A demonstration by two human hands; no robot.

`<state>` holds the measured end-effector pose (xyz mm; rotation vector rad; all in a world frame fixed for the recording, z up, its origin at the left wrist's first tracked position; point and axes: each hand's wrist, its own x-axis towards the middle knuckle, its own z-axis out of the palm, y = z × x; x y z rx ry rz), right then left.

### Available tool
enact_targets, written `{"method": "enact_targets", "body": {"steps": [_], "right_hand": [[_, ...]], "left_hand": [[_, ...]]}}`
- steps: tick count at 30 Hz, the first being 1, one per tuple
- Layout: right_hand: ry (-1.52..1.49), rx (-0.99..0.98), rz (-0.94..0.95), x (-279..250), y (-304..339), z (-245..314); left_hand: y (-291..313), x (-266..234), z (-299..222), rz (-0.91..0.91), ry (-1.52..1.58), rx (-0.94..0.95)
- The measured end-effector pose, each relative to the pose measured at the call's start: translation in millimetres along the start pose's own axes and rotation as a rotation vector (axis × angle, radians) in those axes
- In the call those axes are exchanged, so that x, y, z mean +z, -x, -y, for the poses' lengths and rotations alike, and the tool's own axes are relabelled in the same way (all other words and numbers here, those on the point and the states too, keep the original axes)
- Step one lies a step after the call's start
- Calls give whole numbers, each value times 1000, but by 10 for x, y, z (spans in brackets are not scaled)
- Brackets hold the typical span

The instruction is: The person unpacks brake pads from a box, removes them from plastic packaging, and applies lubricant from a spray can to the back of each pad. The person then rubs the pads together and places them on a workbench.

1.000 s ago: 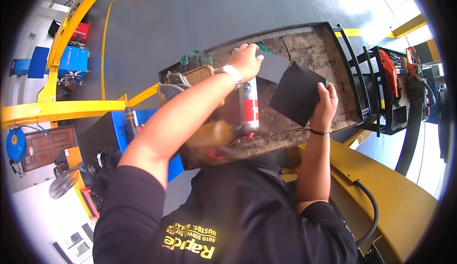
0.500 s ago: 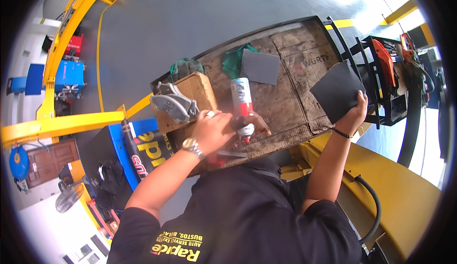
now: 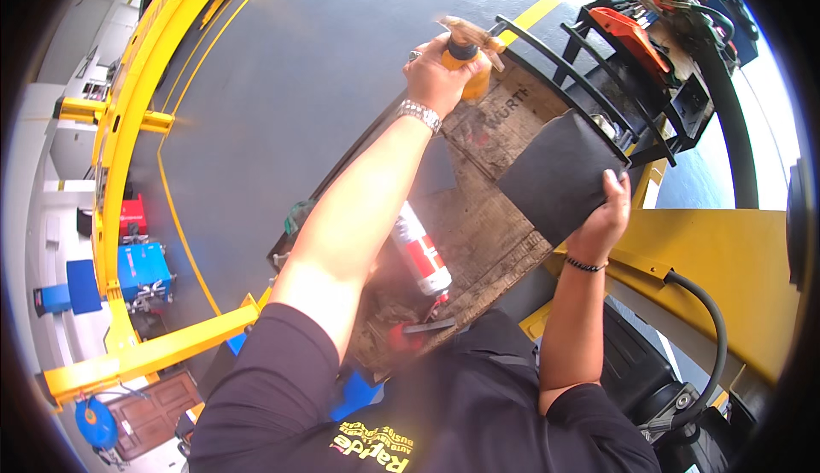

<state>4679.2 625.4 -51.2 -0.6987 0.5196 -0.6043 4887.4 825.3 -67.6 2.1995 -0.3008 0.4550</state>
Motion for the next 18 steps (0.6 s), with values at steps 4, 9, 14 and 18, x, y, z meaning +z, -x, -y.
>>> {"method": "enact_targets", "body": {"steps": [4, 9, 14, 18], "right_hand": [[41, 61, 162, -27, 225, 56], [57, 81, 263, -215, 256, 20], [122, 190, 382, -13, 307, -105], [371, 323, 533, 41, 290, -232]], "left_hand": [[-268, 436, 76, -70, -85, -43], [-492, 308, -50, 206, 33, -182], [-417, -114, 178, 312, 31, -205], [602, -1055, -497, 394, 146, 242]]}}
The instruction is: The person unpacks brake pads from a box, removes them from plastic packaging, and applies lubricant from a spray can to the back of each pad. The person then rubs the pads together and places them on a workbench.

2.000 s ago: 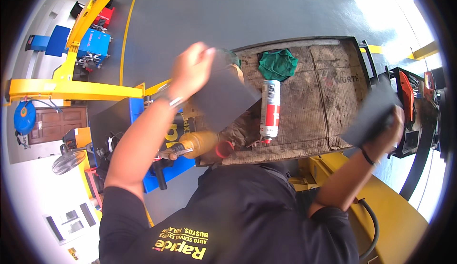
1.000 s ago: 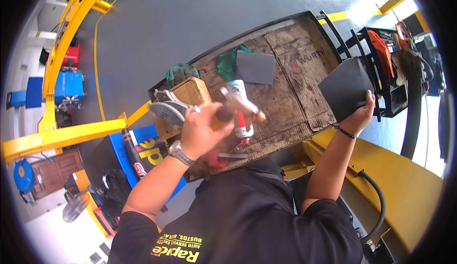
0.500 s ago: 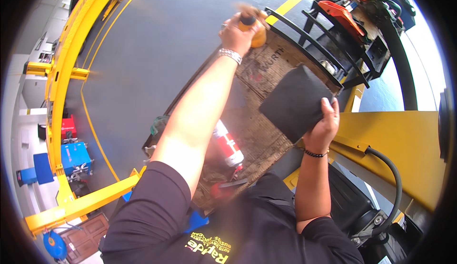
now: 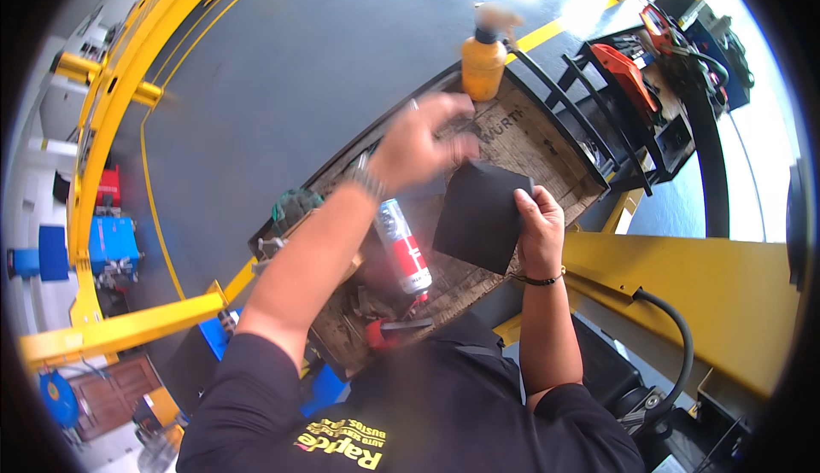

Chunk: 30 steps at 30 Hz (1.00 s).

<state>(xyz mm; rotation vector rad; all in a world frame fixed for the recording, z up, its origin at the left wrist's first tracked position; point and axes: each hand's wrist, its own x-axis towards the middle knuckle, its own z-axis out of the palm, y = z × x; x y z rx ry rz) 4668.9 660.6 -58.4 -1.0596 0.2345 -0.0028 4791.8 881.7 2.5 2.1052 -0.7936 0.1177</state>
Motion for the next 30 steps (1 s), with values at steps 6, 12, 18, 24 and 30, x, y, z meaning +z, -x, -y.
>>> {"method": "enact_targets", "body": {"steps": [6, 12, 18, 24, 30], "right_hand": [[77, 240, 366, 527, 190, -39], [282, 52, 650, 1081, 389, -170], [451, 147, 644, 1480, 704, -423], [627, 101, 750, 1519, 749, -462], [527, 118, 782, 1676, 876, -318]], "left_hand": [[1494, -47, -829, 72, -497, -132], [2176, -184, -900, -520, 1280, -731], [2550, -132, -1076, -676, 1140, -744], [2708, -168, -1147, -912, 1206, -762], [2747, -195, -1180, -979, 1272, -805]]}}
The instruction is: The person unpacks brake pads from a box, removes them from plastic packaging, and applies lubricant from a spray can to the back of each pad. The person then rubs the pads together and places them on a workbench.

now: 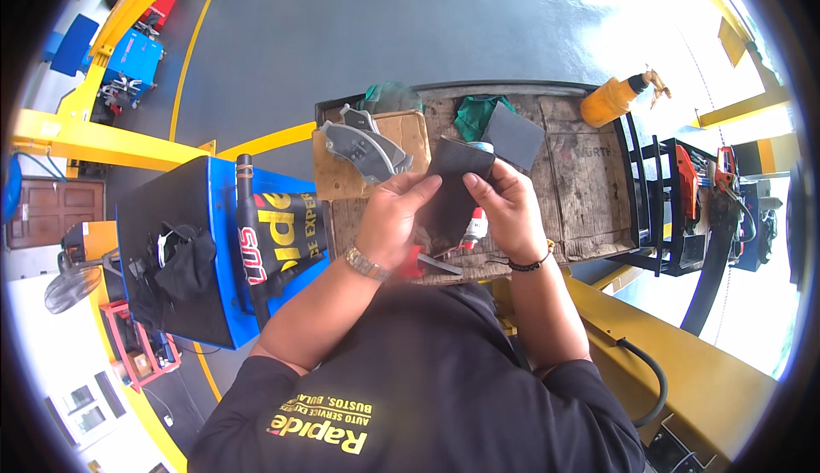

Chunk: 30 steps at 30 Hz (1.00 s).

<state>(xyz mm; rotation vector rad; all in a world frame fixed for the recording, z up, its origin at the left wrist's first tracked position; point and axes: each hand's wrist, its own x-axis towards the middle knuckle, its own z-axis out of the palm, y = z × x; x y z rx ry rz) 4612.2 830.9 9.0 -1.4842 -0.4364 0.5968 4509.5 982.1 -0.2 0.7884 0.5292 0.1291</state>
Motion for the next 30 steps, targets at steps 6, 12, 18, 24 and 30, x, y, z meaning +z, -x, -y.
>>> {"method": "enact_targets", "body": {"steps": [6, 12, 18, 24, 30], "right_hand": [[-80, 16, 25, -11, 29, -18], [-228, 77, 86, -119, 87, -51], [444, -200, 269, -334, -93, 412], [471, -206, 376, -335, -245, 522], [366, 47, 400, -346, -204, 423]], "left_hand": [[10, -17, -7, -53, 56, 10], [17, -40, 37, 13, 43, 53], [63, -23, -135, 190, -346, 140], [43, 86, -331, 279, -406, -5], [151, -186, -341, 204, -673, 124]]}}
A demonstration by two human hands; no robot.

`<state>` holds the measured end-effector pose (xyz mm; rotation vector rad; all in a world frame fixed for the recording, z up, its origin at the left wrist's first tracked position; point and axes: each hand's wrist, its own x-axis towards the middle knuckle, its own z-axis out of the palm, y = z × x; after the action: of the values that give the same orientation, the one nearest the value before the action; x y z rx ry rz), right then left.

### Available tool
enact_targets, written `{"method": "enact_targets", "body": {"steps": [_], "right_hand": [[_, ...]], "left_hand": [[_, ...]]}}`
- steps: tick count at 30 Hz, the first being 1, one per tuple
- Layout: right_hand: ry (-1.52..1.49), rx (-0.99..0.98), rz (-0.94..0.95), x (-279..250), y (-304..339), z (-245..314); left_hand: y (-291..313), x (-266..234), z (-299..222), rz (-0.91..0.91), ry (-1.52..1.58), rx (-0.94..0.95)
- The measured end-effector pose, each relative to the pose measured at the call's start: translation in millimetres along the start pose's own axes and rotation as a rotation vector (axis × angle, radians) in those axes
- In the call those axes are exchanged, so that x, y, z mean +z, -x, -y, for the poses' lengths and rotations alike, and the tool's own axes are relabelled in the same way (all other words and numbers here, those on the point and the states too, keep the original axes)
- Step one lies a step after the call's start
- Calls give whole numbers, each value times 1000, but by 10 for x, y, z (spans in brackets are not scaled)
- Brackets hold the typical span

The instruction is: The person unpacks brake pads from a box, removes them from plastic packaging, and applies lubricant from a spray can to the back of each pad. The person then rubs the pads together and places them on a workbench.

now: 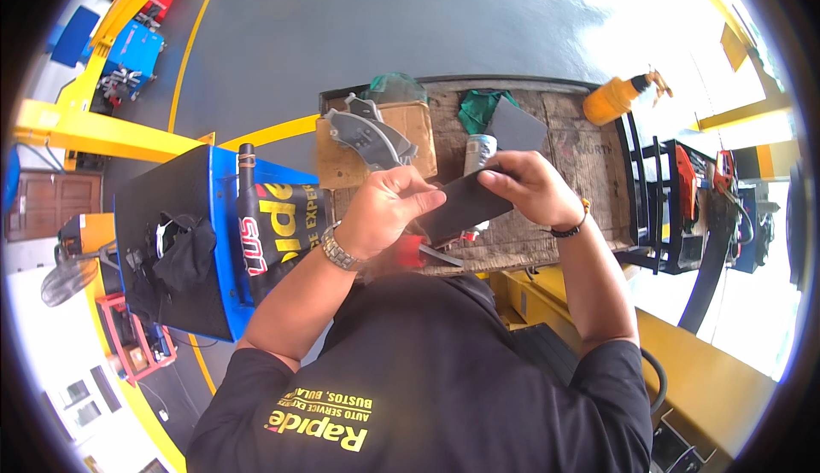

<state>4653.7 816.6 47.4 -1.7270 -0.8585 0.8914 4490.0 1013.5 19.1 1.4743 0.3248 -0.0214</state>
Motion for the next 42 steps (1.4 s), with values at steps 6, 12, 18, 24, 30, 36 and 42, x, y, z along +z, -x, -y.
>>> {"method": "enact_targets", "body": {"steps": [6, 12, 18, 24, 30, 36, 42], "right_hand": [[-40, -148, 195, 337, -202, -48], [877, -486, -238, 1160, -1425, -344], [1253, -204, -170, 1631, -1861, -309], [984, -91, -92, 1381, -1788, -61], [394, -106, -252, 1015, -949, 208], [782, -106, -511, 1165, -617, 245], [594, -165, -454, 1148, -916, 151]], "left_hand": [[437, -134, 237, -216, -271, 111], [893, -297, 1003, -575, 615, -20], [1039, -417, 970, -569, 651, -45], [845, -599, 1304, -835, 311, -25], [286, -317, 1048, -712, 473, 189], [122, -101, 626, -149, 910, 138], [264, -218, 1081, -182, 1127, -31]]}}
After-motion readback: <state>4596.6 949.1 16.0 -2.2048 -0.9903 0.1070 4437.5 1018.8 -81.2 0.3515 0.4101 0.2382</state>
